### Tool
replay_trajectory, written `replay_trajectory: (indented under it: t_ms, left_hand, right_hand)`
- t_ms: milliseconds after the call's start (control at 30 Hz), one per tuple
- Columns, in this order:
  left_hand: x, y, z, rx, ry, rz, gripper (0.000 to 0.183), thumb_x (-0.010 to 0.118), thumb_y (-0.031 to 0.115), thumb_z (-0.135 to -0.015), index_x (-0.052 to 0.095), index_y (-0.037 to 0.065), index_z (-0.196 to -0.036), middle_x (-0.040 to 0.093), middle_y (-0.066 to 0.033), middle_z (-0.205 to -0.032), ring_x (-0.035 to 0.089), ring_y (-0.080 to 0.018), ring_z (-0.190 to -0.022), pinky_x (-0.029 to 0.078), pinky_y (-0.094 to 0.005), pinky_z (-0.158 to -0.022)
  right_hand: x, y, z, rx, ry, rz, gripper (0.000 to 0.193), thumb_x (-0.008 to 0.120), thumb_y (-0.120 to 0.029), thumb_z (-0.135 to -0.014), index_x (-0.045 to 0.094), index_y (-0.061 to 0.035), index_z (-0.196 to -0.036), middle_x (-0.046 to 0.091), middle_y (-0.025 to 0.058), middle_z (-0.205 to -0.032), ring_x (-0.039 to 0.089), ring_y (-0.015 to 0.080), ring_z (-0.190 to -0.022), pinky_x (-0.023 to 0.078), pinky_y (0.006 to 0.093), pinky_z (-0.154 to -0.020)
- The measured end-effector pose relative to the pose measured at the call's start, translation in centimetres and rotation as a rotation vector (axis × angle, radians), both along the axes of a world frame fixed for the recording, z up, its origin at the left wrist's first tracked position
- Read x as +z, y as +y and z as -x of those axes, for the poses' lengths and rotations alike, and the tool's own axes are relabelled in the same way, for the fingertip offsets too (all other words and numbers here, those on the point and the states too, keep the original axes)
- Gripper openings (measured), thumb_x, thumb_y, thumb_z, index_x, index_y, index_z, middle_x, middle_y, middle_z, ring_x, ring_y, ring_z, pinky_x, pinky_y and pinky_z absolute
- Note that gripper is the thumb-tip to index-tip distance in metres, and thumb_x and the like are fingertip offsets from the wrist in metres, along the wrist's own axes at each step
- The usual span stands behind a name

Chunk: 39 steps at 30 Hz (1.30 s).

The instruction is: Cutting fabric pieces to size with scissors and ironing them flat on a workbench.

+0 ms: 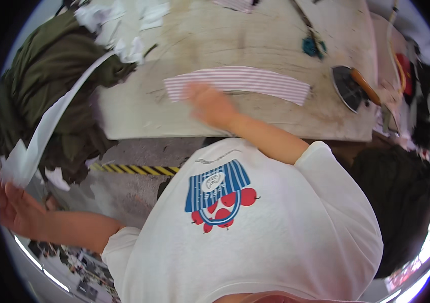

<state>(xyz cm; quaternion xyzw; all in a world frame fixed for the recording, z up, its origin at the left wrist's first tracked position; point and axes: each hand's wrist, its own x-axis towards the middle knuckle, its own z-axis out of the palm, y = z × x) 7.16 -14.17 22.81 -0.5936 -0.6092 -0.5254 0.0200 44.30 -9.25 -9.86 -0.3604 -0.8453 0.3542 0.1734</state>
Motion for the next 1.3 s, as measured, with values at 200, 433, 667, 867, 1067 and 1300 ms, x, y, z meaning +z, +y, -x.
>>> replay_trajectory:
  t_ms: [200, 433, 667, 867, 1067, 1300]
  left_hand:
    - [0.1, 2.0, -4.5, -0.257, 0.041, -0.033, 0.051, 0.058, 0.011, -0.092, 0.036, -0.017, -0.128, 0.059, -0.0236, -0.116, 0.058, -0.0258, -0.103, 0.044, -0.0343, -0.096]
    - [3.1, 7.8, -16.1, -0.731, 0.135, 0.044, 0.060, 0.059, 0.002, -0.084, 0.030, -0.016, -0.134, 0.064, -0.0187, -0.101, 0.060, -0.0218, -0.096, 0.042, -0.0311, -0.092]
    - [8.8, 6.1, -23.9, -1.038, -0.068, -0.006, 0.070, 0.062, 0.004, -0.084, 0.023, -0.013, -0.139, 0.064, -0.0121, -0.086, 0.056, -0.0143, -0.086, 0.043, -0.0269, -0.083]
    - [10.6, 7.2, -23.4, -1.305, -0.144, 0.018, 0.071, 0.063, 0.004, -0.084, 0.024, -0.009, -0.141, 0.062, -0.0125, -0.094, 0.056, -0.0131, -0.087, 0.043, -0.0247, -0.079]
    - [9.8, 7.3, -19.8, -1.319, -0.359, -0.080, 0.072, 0.062, 0.001, -0.081, 0.026, -0.002, -0.143, 0.058, -0.0103, -0.107, 0.052, -0.0112, -0.082, 0.042, -0.0304, -0.079]
    - [5.0, 5.1, -11.3, -1.416, -0.623, -0.198, 0.065, 0.064, 0.008, -0.082, 0.035, 0.001, -0.140, 0.058, -0.0117, -0.100, 0.049, -0.0114, -0.076, 0.046, -0.0402, -0.092]
  right_hand:
    - [-2.8, -4.9, -21.8, -0.828, -0.734, -0.215, 0.067, 0.051, -0.040, -0.090, 0.029, -0.0095, -0.145, 0.028, 0.0139, -0.149, 0.023, 0.0291, -0.139, 0.020, 0.0463, -0.111]
    - [3.0, -6.7, -22.8, -1.061, -0.051, -0.127, 0.056, 0.043, -0.033, -0.097, 0.031, -0.0040, -0.143, 0.031, 0.0139, -0.148, 0.030, 0.0305, -0.136, 0.024, 0.0406, -0.110]
    - [24.8, 1.2, -11.7, -0.322, 0.854, -0.085, 0.044, 0.036, -0.026, -0.100, 0.043, 0.0004, -0.136, 0.043, 0.0113, -0.142, 0.036, 0.0239, -0.134, 0.024, 0.0331, -0.110]
    - [31.8, 2.8, -4.5, 0.077, 0.988, 0.558, 0.056, 0.029, -0.041, -0.101, 0.043, 0.0010, -0.135, 0.045, 0.0134, -0.139, 0.038, 0.0220, -0.132, 0.026, 0.0354, -0.111]
    - [27.7, 2.5, 2.9, 0.690, 1.059, 1.004, 0.055, 0.041, -0.044, -0.096, 0.050, 0.0025, -0.124, 0.061, 0.0130, -0.109, 0.057, 0.0223, -0.104, 0.031, 0.0370, -0.108]
    - [23.4, 2.8, -3.9, 0.220, 0.611, 0.899, 0.044, 0.081, -0.029, -0.068, 0.064, -0.0009, -0.097, 0.062, 0.0007, -0.081, 0.057, 0.0082, -0.073, 0.047, 0.0242, -0.072]
